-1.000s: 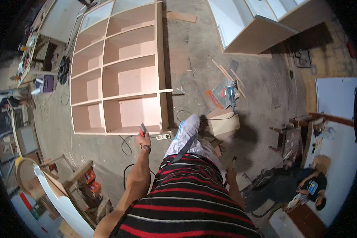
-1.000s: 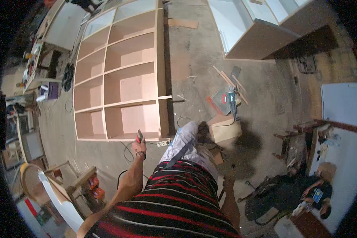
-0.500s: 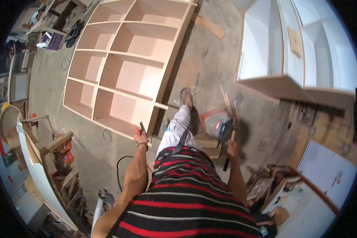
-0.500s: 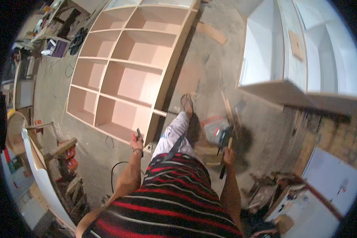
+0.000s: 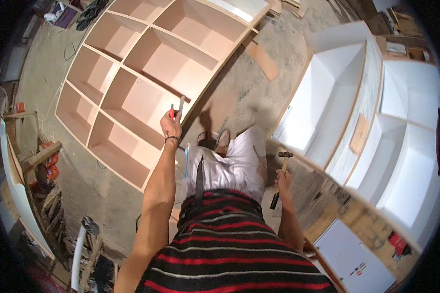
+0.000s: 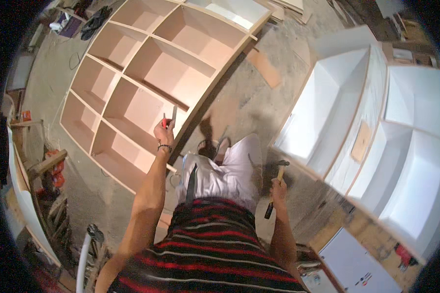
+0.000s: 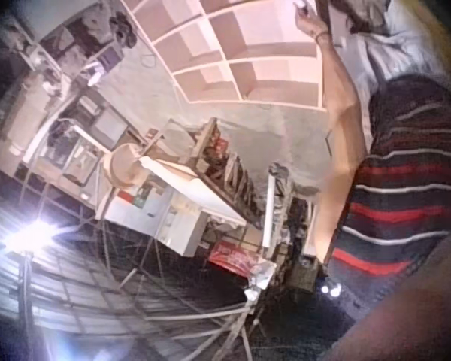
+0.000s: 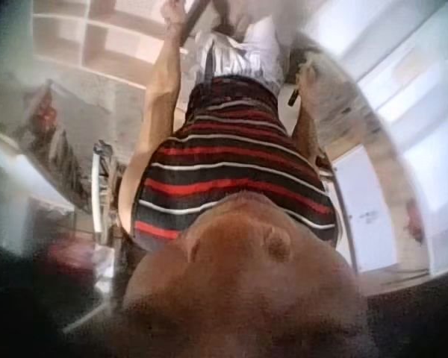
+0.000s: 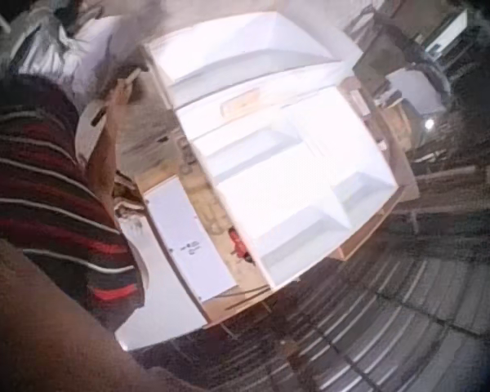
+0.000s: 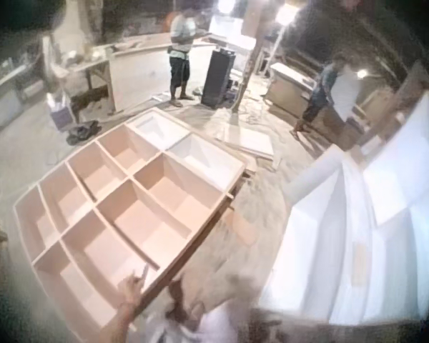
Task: The person assembles a wooden shelving unit by using a hammer to tap pieces into place and a utility knife to trim excess material from the edges of the wood.
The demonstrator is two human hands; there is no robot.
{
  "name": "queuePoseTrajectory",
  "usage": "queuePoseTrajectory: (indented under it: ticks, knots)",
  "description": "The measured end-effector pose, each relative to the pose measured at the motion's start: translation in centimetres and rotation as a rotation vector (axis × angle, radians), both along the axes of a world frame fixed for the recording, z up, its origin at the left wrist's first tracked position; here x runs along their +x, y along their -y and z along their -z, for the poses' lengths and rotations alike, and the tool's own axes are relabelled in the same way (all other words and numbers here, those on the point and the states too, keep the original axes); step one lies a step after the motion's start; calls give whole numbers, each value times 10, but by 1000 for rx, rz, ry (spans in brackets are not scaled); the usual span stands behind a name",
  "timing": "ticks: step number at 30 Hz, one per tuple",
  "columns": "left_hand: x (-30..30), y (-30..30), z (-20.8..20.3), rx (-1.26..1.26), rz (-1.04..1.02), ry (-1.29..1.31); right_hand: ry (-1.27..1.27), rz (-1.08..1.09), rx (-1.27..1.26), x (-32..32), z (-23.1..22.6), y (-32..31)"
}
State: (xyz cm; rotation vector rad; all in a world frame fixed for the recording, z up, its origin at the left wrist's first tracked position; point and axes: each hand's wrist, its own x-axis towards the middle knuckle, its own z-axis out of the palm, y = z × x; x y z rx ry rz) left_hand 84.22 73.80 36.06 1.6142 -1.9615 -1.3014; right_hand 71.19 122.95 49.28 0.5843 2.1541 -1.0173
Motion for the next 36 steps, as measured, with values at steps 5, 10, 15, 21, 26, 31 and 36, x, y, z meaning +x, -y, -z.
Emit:
queuePoseTrajectory:
  ticks: [5, 10, 15, 21, 26, 31, 36]
  knots:
    - [-137, 36, 67, -149, 185, 95, 86, -72, -83, -154, 62, 83]
    - [-246, 60, 155, -379, 271, 59, 174, -267, -36, -264, 155, 180]
    - [-294, 52, 240, -374, 195, 56, 300, -331, 39, -302, 205, 227]
    - [-316, 49, 270, -419, 167, 100, 390, -366, 37, -323, 227, 225]
    - [-314, 50, 280, -399, 184, 146, 401, -412, 72, -331, 226, 222]
    - [-305, 46, 282, -407, 214, 167, 396, -464, 93, -338, 223, 235]
    - [-307, 47, 282, -468, 248, 155, 349, -493, 3, -344, 220, 262]
